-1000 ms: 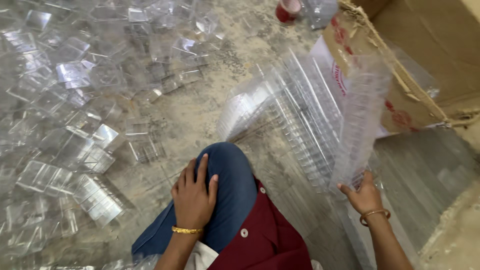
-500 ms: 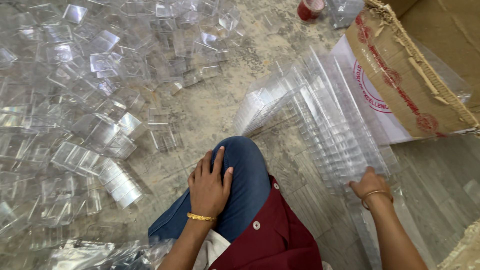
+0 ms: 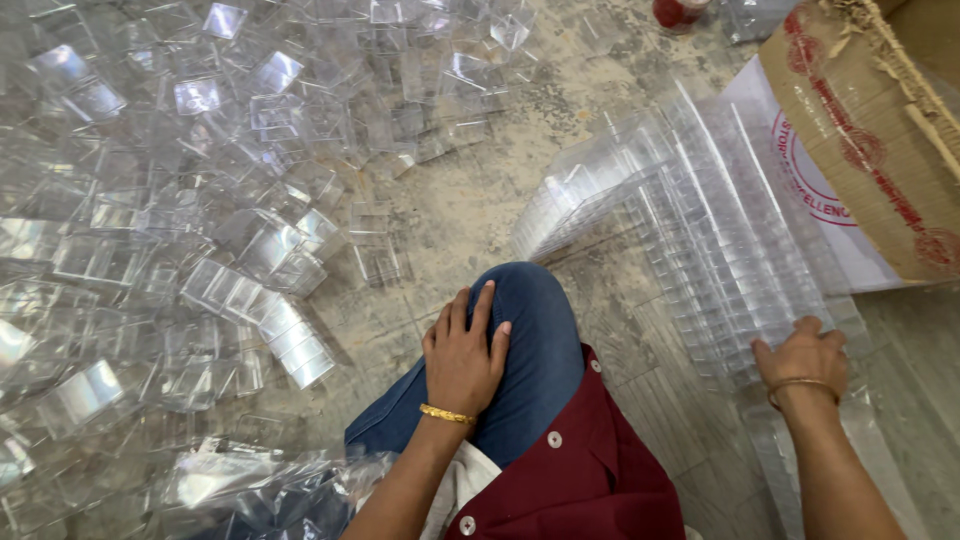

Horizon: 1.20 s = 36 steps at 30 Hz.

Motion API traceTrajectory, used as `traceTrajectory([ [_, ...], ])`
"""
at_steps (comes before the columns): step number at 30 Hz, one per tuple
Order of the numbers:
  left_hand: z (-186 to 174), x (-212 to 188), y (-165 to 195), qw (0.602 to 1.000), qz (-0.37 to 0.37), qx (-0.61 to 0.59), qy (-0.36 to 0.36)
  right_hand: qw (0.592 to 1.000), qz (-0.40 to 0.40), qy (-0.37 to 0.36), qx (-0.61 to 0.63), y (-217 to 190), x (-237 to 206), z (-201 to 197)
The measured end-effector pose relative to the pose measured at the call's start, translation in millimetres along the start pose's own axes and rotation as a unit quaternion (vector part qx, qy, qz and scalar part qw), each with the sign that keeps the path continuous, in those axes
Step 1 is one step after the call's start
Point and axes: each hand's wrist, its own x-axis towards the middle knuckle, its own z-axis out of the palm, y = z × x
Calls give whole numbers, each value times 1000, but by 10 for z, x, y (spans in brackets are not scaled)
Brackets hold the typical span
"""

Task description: The person sits on the floor among a large pile of small clear plastic boxes and assembles them, fitting lids onto box bodies and stacking the completed boxes into rows beside them, working through the pile one box at a time.

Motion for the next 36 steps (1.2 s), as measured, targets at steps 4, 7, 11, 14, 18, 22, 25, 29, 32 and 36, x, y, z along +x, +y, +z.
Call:
traceTrajectory([
  [4,3,-15,-6,1000,1,-5,3,994,-54,63,68,-195,-212,-171],
  [7,58,-25,-21,1000,0,-17,13,971,-166,45,167,-641,-576,-392],
  [11,154,-64,-56,999,-1,-18,28,880,-304,17,364,-1551,-1218,-689],
  [14,173,-89,-65,999,5,-30,29,797,-383,8,466,-2280,-1538,-830],
  [18,0,-248,-87,999,32,-10,15,701,-406,-66,583,-3257,-1664,-768],
  [22,-446,-435,-325,980,-19,-103,-171,525,-320,-335,714,-4109,-1733,-384],
  [25,-1135,-550,-957,949,-118,-250,-154,707,-406,-322,483,-4239,-1755,-111],
  [29,-2150,-680,-2085,946,-285,-29,150,656,-492,-335,464,-4233,-1817,-13],
  [32,-2496,-924,-2643,812,-564,117,96,674,-493,-338,433,-4225,-1845,-44],
  [36,-2304,-894,-2911,735,-664,100,89,677,-489,-331,439,-4217,-1835,-112],
])
